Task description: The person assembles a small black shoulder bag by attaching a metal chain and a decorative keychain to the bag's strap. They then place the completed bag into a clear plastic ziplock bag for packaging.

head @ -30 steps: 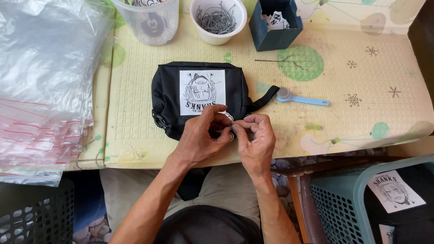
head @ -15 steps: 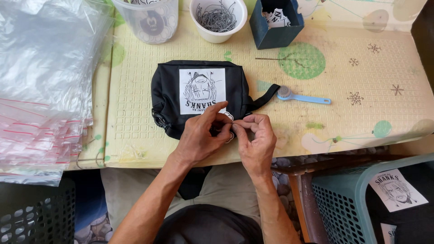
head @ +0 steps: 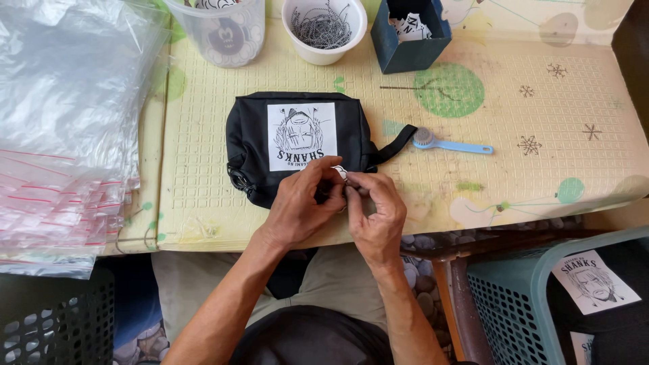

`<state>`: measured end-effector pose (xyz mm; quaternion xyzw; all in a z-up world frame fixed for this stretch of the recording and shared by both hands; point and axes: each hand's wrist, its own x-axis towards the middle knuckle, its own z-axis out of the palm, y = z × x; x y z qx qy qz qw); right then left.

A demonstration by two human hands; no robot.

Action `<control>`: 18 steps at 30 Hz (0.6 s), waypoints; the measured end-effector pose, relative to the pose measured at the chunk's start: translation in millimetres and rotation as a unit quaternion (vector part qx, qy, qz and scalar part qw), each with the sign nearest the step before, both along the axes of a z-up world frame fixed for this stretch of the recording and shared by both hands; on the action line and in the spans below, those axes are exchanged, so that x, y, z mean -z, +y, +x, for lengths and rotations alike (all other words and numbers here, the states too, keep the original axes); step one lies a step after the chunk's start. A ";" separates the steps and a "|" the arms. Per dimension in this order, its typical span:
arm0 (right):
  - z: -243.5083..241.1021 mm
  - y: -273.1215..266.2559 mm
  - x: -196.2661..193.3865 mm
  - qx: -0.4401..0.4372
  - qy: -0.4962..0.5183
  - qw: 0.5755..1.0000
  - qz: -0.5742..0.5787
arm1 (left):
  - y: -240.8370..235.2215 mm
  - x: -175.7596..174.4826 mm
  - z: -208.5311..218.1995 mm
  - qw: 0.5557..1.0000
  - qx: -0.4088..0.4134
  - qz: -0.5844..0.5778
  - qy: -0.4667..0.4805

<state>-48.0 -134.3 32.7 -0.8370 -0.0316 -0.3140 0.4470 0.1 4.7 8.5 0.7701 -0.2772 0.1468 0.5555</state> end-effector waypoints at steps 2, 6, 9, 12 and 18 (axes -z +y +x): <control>-0.4 -3.1 0.6 -0.005 -0.012 1.000 -0.005 | 1.1 -1.1 -1.4 1.000 0.005 -0.014 0.013; -0.4 -8.5 4.1 -0.026 -0.027 0.999 -0.007 | 2.3 -3.7 -3.5 0.998 0.013 -0.040 0.035; -0.7 -8.7 3.0 -0.032 -0.025 0.999 -0.004 | 3.4 -6.6 -3.8 0.999 0.015 -0.041 0.032; -1.2 -8.4 5.7 -0.036 -0.021 0.999 -0.001 | 3.4 -8.2 -4.0 0.998 0.033 -0.054 0.030; 0.3 -9.6 9.2 -0.048 -0.053 0.997 0.017 | 0.7 -7.6 -2.6 0.998 0.034 -0.040 -0.026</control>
